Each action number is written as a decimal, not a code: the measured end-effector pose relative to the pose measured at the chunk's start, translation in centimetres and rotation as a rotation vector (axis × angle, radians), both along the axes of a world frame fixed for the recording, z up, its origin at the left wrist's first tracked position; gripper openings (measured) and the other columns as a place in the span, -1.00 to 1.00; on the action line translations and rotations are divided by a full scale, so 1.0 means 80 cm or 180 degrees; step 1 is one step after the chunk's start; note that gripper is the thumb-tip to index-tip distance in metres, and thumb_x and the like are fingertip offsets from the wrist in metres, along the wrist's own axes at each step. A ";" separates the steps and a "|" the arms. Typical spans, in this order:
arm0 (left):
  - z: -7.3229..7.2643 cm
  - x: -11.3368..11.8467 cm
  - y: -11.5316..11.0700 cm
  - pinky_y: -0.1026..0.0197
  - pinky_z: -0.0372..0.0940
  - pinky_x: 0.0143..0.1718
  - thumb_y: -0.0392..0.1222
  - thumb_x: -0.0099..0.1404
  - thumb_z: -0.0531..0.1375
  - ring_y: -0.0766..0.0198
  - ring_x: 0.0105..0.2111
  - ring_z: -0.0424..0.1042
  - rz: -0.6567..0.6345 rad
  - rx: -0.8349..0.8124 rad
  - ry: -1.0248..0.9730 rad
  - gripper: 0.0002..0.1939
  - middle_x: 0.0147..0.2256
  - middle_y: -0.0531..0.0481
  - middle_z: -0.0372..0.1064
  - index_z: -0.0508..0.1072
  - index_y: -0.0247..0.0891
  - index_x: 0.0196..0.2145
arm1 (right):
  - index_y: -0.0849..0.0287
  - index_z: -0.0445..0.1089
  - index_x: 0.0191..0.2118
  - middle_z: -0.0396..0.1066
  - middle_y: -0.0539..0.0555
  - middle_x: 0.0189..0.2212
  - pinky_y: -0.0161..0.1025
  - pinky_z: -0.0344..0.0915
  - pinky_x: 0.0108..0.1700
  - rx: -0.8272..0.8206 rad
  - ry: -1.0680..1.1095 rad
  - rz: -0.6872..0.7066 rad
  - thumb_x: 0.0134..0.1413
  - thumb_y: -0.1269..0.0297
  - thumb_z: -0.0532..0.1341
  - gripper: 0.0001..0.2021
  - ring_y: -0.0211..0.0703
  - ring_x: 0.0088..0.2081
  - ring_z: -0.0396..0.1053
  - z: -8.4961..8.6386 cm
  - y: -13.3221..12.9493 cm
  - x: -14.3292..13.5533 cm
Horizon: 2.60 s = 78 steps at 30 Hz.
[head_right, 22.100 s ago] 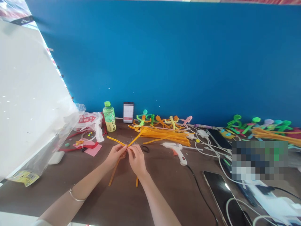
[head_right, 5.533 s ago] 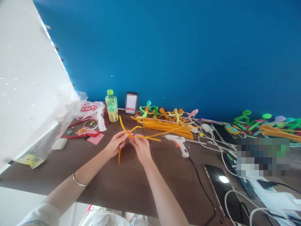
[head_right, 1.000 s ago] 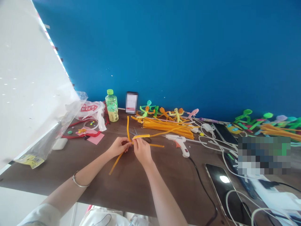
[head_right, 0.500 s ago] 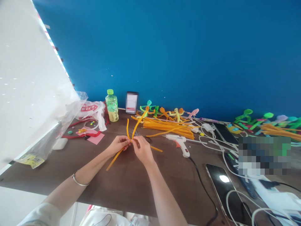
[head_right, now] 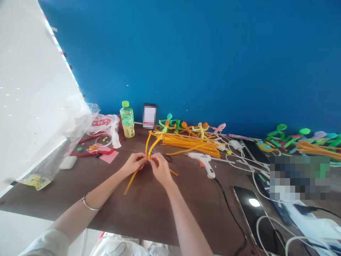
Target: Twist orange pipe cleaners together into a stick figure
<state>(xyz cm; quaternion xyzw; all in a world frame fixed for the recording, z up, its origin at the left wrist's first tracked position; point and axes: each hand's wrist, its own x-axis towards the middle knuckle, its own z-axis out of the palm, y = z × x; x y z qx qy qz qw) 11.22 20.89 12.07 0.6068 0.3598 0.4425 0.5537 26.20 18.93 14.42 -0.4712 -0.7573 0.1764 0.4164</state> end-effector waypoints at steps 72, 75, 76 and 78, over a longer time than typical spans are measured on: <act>0.005 0.012 -0.002 0.20 0.19 -0.08 -0.08 0.09 0.21 0.29 -0.19 0.34 0.0438 -0.0985 -0.2354 -0.74 -0.17 -0.10 0.35 0.45 -0.30 -0.29 | 0.11 0.42 -0.25 0.42 0.04 -0.44 -0.35 0.23 -0.44 0.0282 -0.0632 -0.0832 0.10 0.22 0.04 -0.77 -0.23 -0.47 0.35 0.001 -0.012 -0.015; 0.008 0.005 0.003 0.15 0.18 -0.03 -0.11 0.11 0.21 0.25 -0.14 0.35 0.0382 -0.1135 -0.2616 -0.74 -0.19 -0.11 0.37 0.41 -0.30 -0.26 | 0.11 0.41 -0.25 0.42 0.04 -0.39 -0.34 0.25 -0.40 0.0246 -0.0699 -0.0809 0.10 0.24 0.04 -0.78 -0.22 -0.42 0.37 -0.001 -0.011 -0.014; 0.008 0.002 0.004 0.13 0.18 -0.03 -0.11 0.12 0.20 0.24 -0.15 0.36 0.0394 -0.1175 -0.2643 -0.73 -0.20 -0.12 0.38 0.40 -0.30 -0.25 | 0.11 0.40 -0.25 0.42 0.05 -0.38 -0.34 0.26 -0.38 0.0269 -0.0722 -0.0786 0.10 0.24 0.04 -0.78 -0.21 -0.40 0.38 -0.002 -0.011 -0.014; 0.009 -0.003 0.007 0.13 0.20 -0.04 -0.11 0.13 0.19 0.26 -0.19 0.39 0.0481 -0.1233 -0.2677 -0.72 -0.21 -0.10 0.38 0.39 -0.29 -0.21 | 0.11 0.40 -0.25 0.42 0.07 -0.38 -0.32 0.27 -0.36 0.0311 -0.0728 -0.0721 0.11 0.24 0.02 -0.77 -0.19 -0.37 0.38 -0.003 -0.010 -0.013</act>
